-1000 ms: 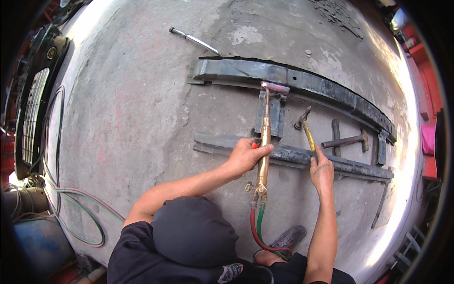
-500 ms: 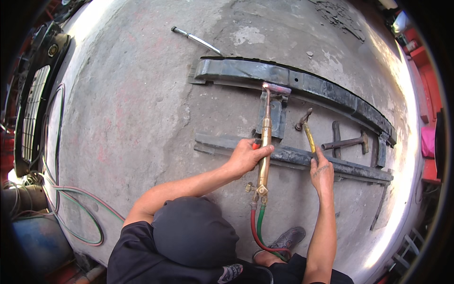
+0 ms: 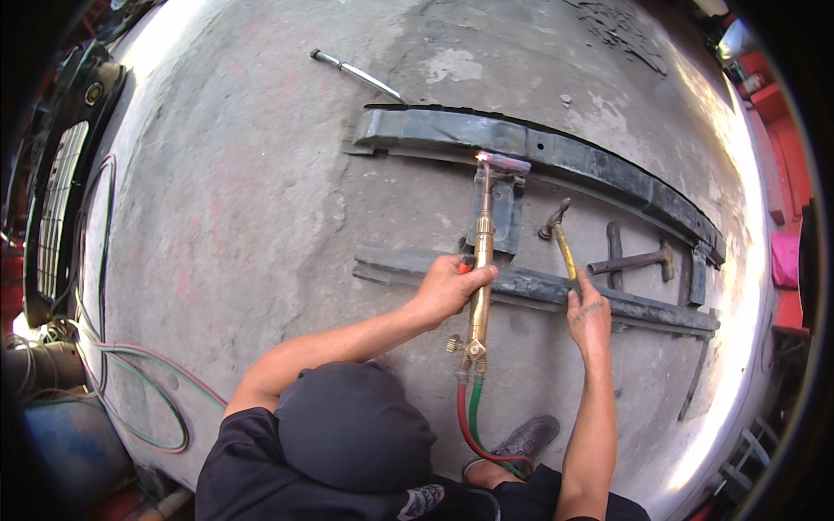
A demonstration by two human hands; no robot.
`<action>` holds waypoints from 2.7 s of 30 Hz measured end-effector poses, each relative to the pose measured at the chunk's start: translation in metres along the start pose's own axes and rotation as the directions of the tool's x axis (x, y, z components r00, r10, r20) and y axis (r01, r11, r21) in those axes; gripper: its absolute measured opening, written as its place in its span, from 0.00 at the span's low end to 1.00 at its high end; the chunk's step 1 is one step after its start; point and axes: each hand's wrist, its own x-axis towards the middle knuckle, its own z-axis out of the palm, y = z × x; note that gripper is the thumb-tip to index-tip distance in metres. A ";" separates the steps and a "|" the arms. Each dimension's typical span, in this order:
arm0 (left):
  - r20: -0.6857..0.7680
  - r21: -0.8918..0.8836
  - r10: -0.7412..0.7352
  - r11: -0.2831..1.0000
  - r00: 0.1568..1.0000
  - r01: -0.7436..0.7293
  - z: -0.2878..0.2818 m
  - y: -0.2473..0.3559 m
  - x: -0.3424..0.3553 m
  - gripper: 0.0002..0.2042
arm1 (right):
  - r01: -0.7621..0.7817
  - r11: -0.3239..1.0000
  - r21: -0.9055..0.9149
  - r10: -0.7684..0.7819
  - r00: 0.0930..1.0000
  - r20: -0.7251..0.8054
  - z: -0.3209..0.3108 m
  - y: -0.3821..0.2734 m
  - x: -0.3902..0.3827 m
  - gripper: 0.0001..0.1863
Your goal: The person uses a blowtorch to heat a metal frame and repeatedly strikes it with a hammer to shape or remove a section. After finishing, the person stands, walks through the garage, and briefly pets a dog.
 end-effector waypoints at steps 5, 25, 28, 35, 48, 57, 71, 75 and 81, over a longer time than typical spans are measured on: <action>-0.064 0.041 -0.007 0.999 0.998 0.009 0.001 -0.006 0.006 0.14 | 0.093 0.995 -0.027 -0.095 0.994 -0.062 0.013 0.023 0.005 0.25; -0.003 -0.083 0.006 0.997 1.000 -0.006 0.011 -0.009 0.008 0.14 | 0.036 0.999 -0.023 -0.036 0.999 -0.007 0.008 0.031 0.002 0.27; -0.006 -0.076 0.003 0.997 1.000 -0.003 0.013 -0.009 0.009 0.14 | 0.035 0.999 -0.031 -0.035 0.999 -0.018 0.010 0.034 0.004 0.27; -0.063 -0.060 -0.009 0.998 0.998 0.006 0.008 -0.008 0.009 0.14 | 0.040 0.995 -0.094 -0.044 0.998 -0.037 0.009 0.026 0.008 0.25; -0.002 -0.017 -0.009 1.000 1.000 0.009 0.005 0.000 0.002 0.14 | 0.031 0.999 -0.014 -0.031 0.999 -0.007 0.002 0.009 0.003 0.25; -0.022 0.015 0.007 1.000 1.000 -0.007 0.005 0.000 0.002 0.15 | 0.043 0.999 0.002 -0.043 0.999 -0.022 0.002 0.010 0.003 0.25; 0.048 -0.099 -0.024 0.995 0.999 0.029 -0.003 -0.002 0.001 0.14 | 0.058 0.997 -0.048 -0.059 0.998 -0.026 0.003 0.006 0.003 0.26; 0.079 -0.109 -0.023 0.994 0.997 0.032 -0.004 -0.002 0.002 0.13 | 0.059 0.998 -0.015 -0.059 0.998 -0.024 0.005 0.005 0.003 0.26; 0.086 -0.066 -0.018 0.998 0.996 0.024 0.001 -0.004 0.008 0.13 | 0.082 0.997 -0.015 -0.082 0.996 -0.024 0.005 0.006 0.003 0.26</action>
